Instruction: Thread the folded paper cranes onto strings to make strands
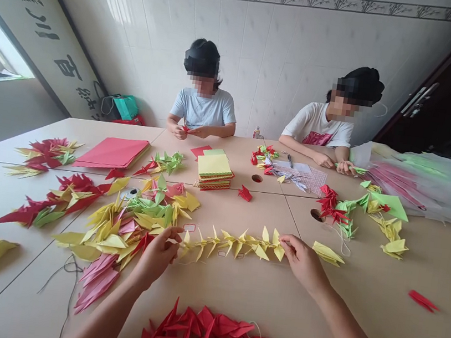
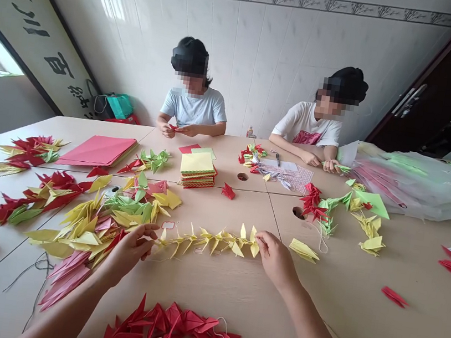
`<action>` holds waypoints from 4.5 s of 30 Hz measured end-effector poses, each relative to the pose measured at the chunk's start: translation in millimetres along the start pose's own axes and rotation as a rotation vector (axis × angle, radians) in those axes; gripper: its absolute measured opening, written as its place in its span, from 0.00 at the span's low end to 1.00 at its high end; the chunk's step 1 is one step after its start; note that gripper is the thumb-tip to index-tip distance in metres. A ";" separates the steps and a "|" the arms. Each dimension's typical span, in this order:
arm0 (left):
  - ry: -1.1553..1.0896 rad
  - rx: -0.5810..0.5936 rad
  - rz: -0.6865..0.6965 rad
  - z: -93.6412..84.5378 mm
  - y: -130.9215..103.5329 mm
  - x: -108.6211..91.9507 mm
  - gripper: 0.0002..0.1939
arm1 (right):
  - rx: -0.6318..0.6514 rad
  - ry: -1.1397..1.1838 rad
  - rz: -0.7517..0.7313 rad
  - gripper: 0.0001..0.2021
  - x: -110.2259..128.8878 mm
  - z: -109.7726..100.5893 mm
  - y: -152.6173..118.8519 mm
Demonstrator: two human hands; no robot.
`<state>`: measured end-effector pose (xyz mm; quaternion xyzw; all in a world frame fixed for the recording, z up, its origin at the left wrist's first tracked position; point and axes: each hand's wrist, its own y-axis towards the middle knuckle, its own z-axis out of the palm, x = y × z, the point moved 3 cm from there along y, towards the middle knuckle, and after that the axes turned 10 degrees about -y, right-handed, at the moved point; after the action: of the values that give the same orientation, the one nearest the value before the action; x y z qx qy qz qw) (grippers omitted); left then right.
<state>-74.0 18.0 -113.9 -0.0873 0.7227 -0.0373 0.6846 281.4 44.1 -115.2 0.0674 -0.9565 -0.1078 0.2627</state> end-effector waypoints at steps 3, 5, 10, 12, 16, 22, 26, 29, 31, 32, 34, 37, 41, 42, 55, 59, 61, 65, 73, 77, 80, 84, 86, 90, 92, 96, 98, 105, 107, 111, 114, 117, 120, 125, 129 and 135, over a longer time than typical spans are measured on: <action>0.084 -0.043 0.035 -1.0 -1.5 6.8 0.18 | -0.011 -0.024 0.037 0.15 -1.9 -2.9 -10.3; 0.139 -0.059 0.074 0.9 -1.2 9.5 0.17 | -0.022 -0.032 0.064 0.16 -3.5 -0.9 -15.7; 0.149 -0.045 0.121 3.0 1.0 8.3 0.16 | -0.015 -0.049 0.054 0.15 -12.1 6.3 -20.2; 0.087 -0.056 0.078 0.9 1.7 8.5 0.16 | -0.034 -0.040 0.065 0.15 -19.0 4.9 -19.7; 0.045 -0.064 0.010 -0.8 2.7 10.5 0.17 | -0.056 -0.019 0.073 0.15 -30.1 0.5 -18.2; 0.097 -0.051 0.001 0.6 3.9 12.8 0.16 | -0.106 0.002 0.032 0.14 -31.1 1.0 -16.3; 0.112 -0.044 0.019 -0.3 5.0 15.7 0.17 | -0.129 -0.026 0.011 0.14 -31.6 2.4 -17.7; 0.114 -0.043 0.023 0.2 5.0 16.3 0.17 | -0.206 -0.103 -0.043 0.12 -26.5 0.2 -18.5; 0.127 -0.038 0.020 0.9 4.5 15.9 0.16 | -0.291 -0.186 -0.134 0.11 -16.3 -1.7 -18.4; 0.141 -0.035 0.018 1.1 4.3 15.6 0.16 | -0.322 -0.227 -0.186 0.11 -9.7 -1.9 -18.1; 0.169 -0.031 0.014 1.2 3.7 15.2 0.16 | -0.342 -0.301 -0.264 0.10 2.9 0.4 -17.0; 0.190 -0.032 0.021 0.3 3.6 15.6 0.15 | -0.295 -0.394 -0.303 0.09 13.4 8.0 -15.2; 0.174 -0.028 0.045 -0.9 5.3 17.5 0.14 | -0.258 -0.429 -0.289 0.07 9.2 14.7 -15.0; 0.174 -0.031 0.056 -1.2 5.6 17.6 0.14 | -0.265 -0.427 -0.282 0.08 7.2 14.8 -15.1; 0.182 -0.047 0.087 2.1 1.7 11.2 0.15 | -0.194 -0.467 -0.351 0.09 31.3 18.1 -20.8; 0.192 -0.054 0.086 1.6 1.6 12.2 0.14 | -0.226 -0.463 -0.355 0.11 34.9 15.6 -22.2; 0.215 -0.062 0.097 1.6 1.1 11.6 0.14 | -0.223 -0.475 -0.411 0.13 42.8 15.6 -24.4; 0.234 -0.062 0.127 1.9 0.2 10.6 0.14 | -0.124 -0.503 -0.523 0.15 56.4 22.1 -29.6; 0.236 -0.062 0.146 2.0 -0.4 9.2 0.15 | -0.092 -0.497 -0.543 0.16 64.6 25.1 -28.8; 0.218 -0.052 0.145 2.2 -0.4 9.9 0.15 | -0.055 -0.486 -0.596 0.18 77.4 30.6 -28.7; 0.202 -0.037 0.143 1.8 0.1 13.4 0.15 | -0.028 -0.473 -0.586 0.16 80.4 34.0 -29.8; 0.201 -0.047 0.125 1.5 0.3 15.3 0.16 | -0.028 -0.468 -0.580 0.17 86.1 32.3 -29.6; 0.198 -0.049 0.125 1.9 0.1 14.7 0.16 | -0.021 -0.464 -0.612 0.18 94.3 33.0 -28.2; 0.186 -0.045 0.150 2.5 -0.2 14.0 0.16 | 0.038 -0.457 -0.715 0.20 111.9 44.0 -25.5; 0.184 -0.047 0.155 2.6 -0.6 14.1 0.17 | 0.072 -0.452 -0.727 0.21 116.6 50.1 -24.4; 0.173 -0.047 0.157 3.1 -1.5 13.9 0.17 | 0.087 -0.452 -0.720 0.20 123.1 53.9 -22.4; 0.166 -0.040 0.162 3.6 -1.7 13.9 0.17 | 0.066 -0.439 -0.741 0.21 128.7 53.6 -21.5; 0.163 -0.045 0.180 3.6 -2.2 13.3 0.16 | 0.128 -0.419 -0.779 0.22 142.3 65.1 -19.4; 0.161 -0.038 0.180 4.1 -2.4 13.2 0.17 | 0.128 -0.407 -0.782 0.22 145.5 66.5 -19.3; 0.159 -0.039 0.190 4.8 -3.0 11.7 0.17 | 0.097 -0.368 -0.828 0.24 158.8 67.2 -19.5; 0.164 -0.046 0.191 4.7 -3.4 10.6 0.16 | 0.119 -0.394 -0.871 0.25 169.1 71.3 -19.8; 0.178 -0.045 0.195 3.8 -3.2 11.3 0.17 | 0.147 -0.425 -0.879 0.24 173.8 71.6 -18.9; 0.183 -0.044 0.206 2.8 -2.6 12.9 0.18 | 0.114 -0.396 -0.843 0.22 169.2 58.8 -15.2; 0.167 -0.054 0.169 0.0 -3.1 12.4 0.18 | -0.064 -0.341 -0.612 0.17 118.7 17.3 -4.7; 0.136 -0.039 0.148 -3.1 -5.8 8.2 0.18 | -0.190 -0.267 -0.288 0.17 49.2 -10.2 -10.2; 0.115 0.032 0.107 0.2 -10.9 5.5 0.16 | -0.072 -0.117 -0.041 0.16 5.8 -14.1 -34.0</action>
<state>-73.2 6.3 -117.5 -0.0353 0.7639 -0.0173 0.6442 286.2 7.6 -108.7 0.0711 -0.9641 -0.1515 0.2062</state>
